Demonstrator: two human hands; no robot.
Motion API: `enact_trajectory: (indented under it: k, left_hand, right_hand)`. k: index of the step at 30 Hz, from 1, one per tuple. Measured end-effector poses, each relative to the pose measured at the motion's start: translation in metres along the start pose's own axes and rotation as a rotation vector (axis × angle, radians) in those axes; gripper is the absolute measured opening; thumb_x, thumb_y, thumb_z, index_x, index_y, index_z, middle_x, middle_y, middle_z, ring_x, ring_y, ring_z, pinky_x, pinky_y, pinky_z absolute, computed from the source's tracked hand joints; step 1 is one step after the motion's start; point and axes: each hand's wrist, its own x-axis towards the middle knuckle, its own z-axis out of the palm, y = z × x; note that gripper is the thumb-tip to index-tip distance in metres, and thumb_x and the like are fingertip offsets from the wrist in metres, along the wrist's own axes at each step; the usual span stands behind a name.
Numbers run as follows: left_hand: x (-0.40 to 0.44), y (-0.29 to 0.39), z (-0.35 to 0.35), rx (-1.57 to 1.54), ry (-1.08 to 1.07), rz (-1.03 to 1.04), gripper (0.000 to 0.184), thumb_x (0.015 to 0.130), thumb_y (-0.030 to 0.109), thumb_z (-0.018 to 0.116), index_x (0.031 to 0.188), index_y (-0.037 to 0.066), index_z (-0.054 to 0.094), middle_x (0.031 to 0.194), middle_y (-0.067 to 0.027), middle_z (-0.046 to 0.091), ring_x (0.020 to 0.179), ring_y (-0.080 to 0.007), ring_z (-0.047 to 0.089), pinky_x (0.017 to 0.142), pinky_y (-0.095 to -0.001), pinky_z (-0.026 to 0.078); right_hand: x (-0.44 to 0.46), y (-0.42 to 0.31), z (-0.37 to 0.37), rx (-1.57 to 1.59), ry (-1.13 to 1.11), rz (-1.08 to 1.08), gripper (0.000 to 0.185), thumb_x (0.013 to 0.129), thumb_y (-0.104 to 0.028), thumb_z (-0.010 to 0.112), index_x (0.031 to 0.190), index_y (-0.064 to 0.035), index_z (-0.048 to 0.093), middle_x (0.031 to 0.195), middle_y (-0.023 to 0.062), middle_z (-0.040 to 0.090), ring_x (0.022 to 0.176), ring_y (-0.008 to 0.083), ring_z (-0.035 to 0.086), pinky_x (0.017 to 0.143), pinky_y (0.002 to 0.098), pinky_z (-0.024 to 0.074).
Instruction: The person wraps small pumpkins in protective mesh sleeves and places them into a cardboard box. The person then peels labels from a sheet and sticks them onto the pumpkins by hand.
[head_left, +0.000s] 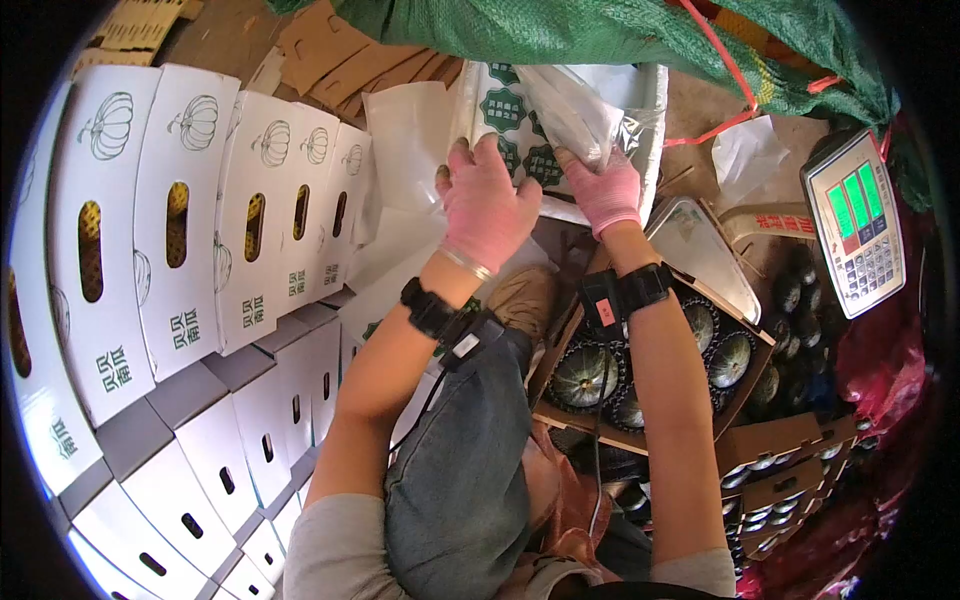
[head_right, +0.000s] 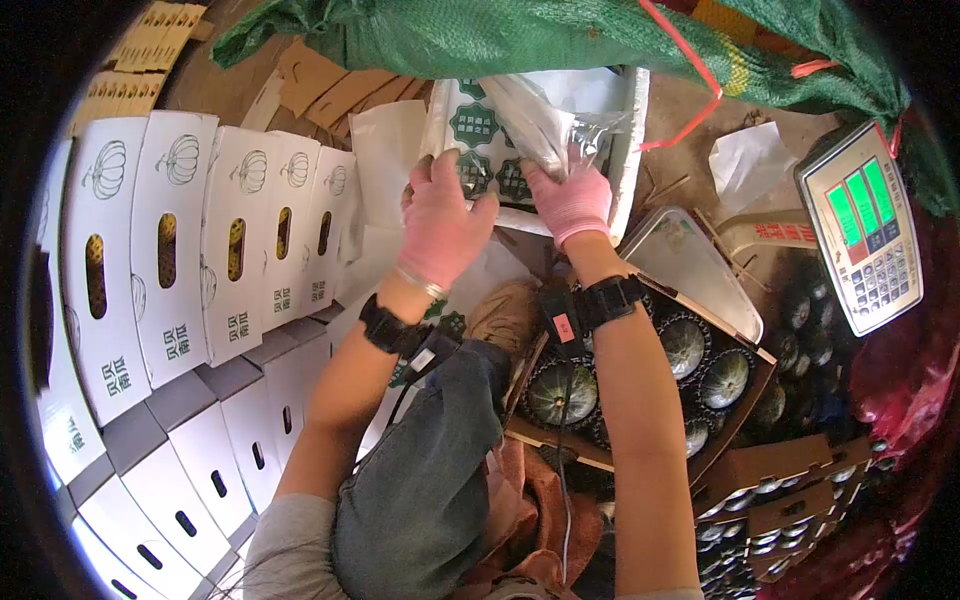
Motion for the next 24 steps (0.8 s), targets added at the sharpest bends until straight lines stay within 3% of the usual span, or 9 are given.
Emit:
enact_trajectory:
  k: [2,5,11,15,17,19,20,23,24]
  left_hand:
    - [0.005,0.005,0.007,0.089,0.045,-0.006,0.054,0.075,0.023,0.061,0.119,0.0,0.04,0.116,-0.0241,0.046,0.106,-0.0375,0.049,0.09,-0.0517,0.035]
    - [0.008,0.01,0.011,0.181,0.024,-0.098,0.057,0.072,0.03,0.062,0.116,-0.001,0.042,0.118,-0.0243,0.048,0.106,-0.0367,0.05,0.091,-0.0532,0.033]
    - [0.051,0.019,-0.004,0.14,-0.178,-0.385,0.06,0.07,0.037,0.058,0.114,-0.003,0.046,0.106,-0.0181,0.058,0.1,-0.033,0.056,0.088,-0.047,0.034]
    - [0.064,0.024,-0.01,0.185,-0.346,-0.42,0.059,0.072,0.037,0.056,0.116,-0.002,0.047,0.112,-0.0172,0.056,0.104,-0.032,0.055,0.088,-0.0457,0.034]
    - [0.069,0.025,-0.016,0.183,-0.438,-0.428,0.06,0.072,0.036,0.057,0.119,0.0,0.046,0.117,-0.0165,0.054,0.108,-0.0307,0.053,0.088,-0.0455,0.035]
    - [0.066,0.026,-0.012,0.236,-0.354,-0.388,0.06,0.073,0.035,0.057,0.12,0.001,0.045,0.118,-0.0173,0.052,0.109,-0.0308,0.052,0.088,-0.0461,0.034]
    - [0.063,0.028,-0.009,0.263,-0.315,-0.37,0.06,0.073,0.034,0.058,0.121,0.002,0.044,0.119,-0.0177,0.052,0.11,-0.0309,0.051,0.088,-0.0465,0.034]
    - [0.05,0.037,-0.003,0.38,-0.254,-0.261,0.058,0.075,0.031,0.059,0.123,0.003,0.043,0.118,-0.0191,0.05,0.111,-0.032,0.049,0.09,-0.0485,0.033]
    - [0.046,0.037,0.001,0.371,-0.213,-0.213,0.053,0.076,0.028,0.059,0.121,0.005,0.044,0.111,-0.018,0.053,0.105,-0.0331,0.052,0.091,-0.0507,0.03]
  right_hand:
    - [-0.002,0.004,-0.001,0.008,-0.006,-0.016,0.058,0.074,-0.047,0.064,0.111,-0.0025,0.056,0.092,0.0212,0.064,0.089,0.0382,0.06,0.077,0.0403,0.0483]
    - [-0.001,0.001,-0.002,0.011,-0.022,0.004,0.056,0.074,-0.046,0.064,0.111,-0.0043,0.056,0.094,0.0217,0.064,0.091,0.0382,0.059,0.079,0.0404,0.0475]
    - [0.0,-0.002,-0.006,0.015,-0.024,0.008,0.057,0.075,-0.045,0.064,0.113,-0.0027,0.056,0.098,0.0215,0.063,0.094,0.0377,0.059,0.081,0.0399,0.0464]
    - [0.004,0.013,0.004,0.081,0.021,-0.059,0.058,0.074,-0.044,0.066,0.113,-0.0019,0.056,0.099,0.0208,0.063,0.093,0.0368,0.059,0.081,0.0388,0.0463]
    - [0.004,0.013,0.002,0.149,-0.024,0.016,0.055,0.074,-0.041,0.068,0.111,-0.002,0.057,0.097,0.0194,0.064,0.091,0.0331,0.061,0.081,0.0369,0.0466]
    - [0.004,0.01,-0.001,0.177,-0.086,0.103,0.053,0.074,-0.039,0.069,0.109,-0.0015,0.058,0.096,0.0188,0.064,0.09,0.0314,0.062,0.08,0.0357,0.047]
    - [0.003,0.008,-0.003,0.164,-0.049,0.091,0.049,0.074,-0.033,0.071,0.107,0.0005,0.059,0.095,0.0149,0.066,0.087,0.0255,0.063,0.077,0.0331,0.0476]
    - [0.01,0.024,0.003,0.474,-0.012,0.035,0.044,0.073,-0.026,0.074,0.105,0.0008,0.06,0.093,0.01,0.066,0.083,0.0192,0.062,0.076,0.0302,0.0474]
    - [0.007,0.012,-0.006,0.54,-0.066,0.122,0.045,0.071,-0.02,0.076,0.106,0.0017,0.059,0.095,0.0068,0.065,0.083,0.0147,0.058,0.076,0.0284,0.0466]
